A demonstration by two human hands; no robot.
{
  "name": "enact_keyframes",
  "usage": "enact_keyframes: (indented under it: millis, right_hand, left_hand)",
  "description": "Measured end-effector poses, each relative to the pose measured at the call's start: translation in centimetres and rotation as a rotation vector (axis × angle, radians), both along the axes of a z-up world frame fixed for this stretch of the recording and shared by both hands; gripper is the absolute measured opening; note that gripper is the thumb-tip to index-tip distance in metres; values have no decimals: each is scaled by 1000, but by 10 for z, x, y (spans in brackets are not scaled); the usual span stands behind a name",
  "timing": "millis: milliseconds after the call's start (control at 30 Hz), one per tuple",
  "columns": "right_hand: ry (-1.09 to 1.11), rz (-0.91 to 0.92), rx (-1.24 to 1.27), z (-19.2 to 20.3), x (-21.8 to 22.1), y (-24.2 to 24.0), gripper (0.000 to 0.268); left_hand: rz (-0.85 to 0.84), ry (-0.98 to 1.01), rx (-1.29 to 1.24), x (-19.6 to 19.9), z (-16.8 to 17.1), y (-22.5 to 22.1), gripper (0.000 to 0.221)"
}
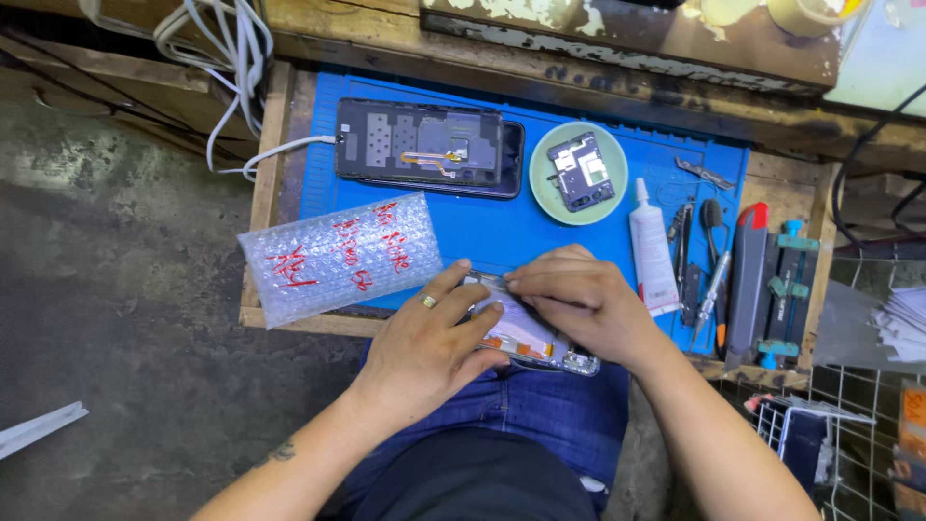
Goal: The person uses a small metal tool to carefully pry and lift a flexible ribbon cable inside a disassembled smartphone. They work on the internal components of the device, which is held in their hands over a blue workbench mat.
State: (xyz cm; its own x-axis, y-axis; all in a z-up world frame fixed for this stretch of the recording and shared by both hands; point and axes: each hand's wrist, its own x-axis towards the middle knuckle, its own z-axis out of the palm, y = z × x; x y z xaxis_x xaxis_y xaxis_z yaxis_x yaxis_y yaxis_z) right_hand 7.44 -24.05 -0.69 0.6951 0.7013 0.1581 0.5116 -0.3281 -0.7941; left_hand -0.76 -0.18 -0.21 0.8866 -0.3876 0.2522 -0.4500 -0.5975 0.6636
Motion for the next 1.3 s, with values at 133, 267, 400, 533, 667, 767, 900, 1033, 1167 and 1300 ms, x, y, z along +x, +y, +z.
enact_keyframes:
  millis: [133,267,400,533,667,767,900,1033,1167,1300]
  right_hand:
    - [0,1,-23,-1,-3,3,24]
    - [-48,30,-52,2,3,10,24]
    - [-31,25,-43,4,0,7,23]
    - [-18,9,-39,1,0,8,23]
    - [-65,18,-65,3,1,12,24]
    - [-38,0,-37,3,0,11,25]
    - [65,-153,83,2,-4,7,24]
    - [-47,-227,-81,13,-17,5,30]
    - [-77,-288,-149,18,-31,4,31]
    - [-76,-326,-86,16,-47,3,26]
  left_hand:
    - [-17,8,3,-2,-2,1,46]
    - [-12,-24,7,3,0,1,45]
    - [-16,-22,-4,2,1,2,46]
    - [-15,-2,6,1,0,2,46]
    - [-19,-10,18,4,2,1,47]
    - [-19,-31,14,4,1,2,46]
    - [-15,-25,15,0,0,1,47]
    - [-34,-28,9,0,2,2,46]
    - [-48,-42,6,-1,3,3,47]
    - [-59,-49,-31,-2,1,4,47]
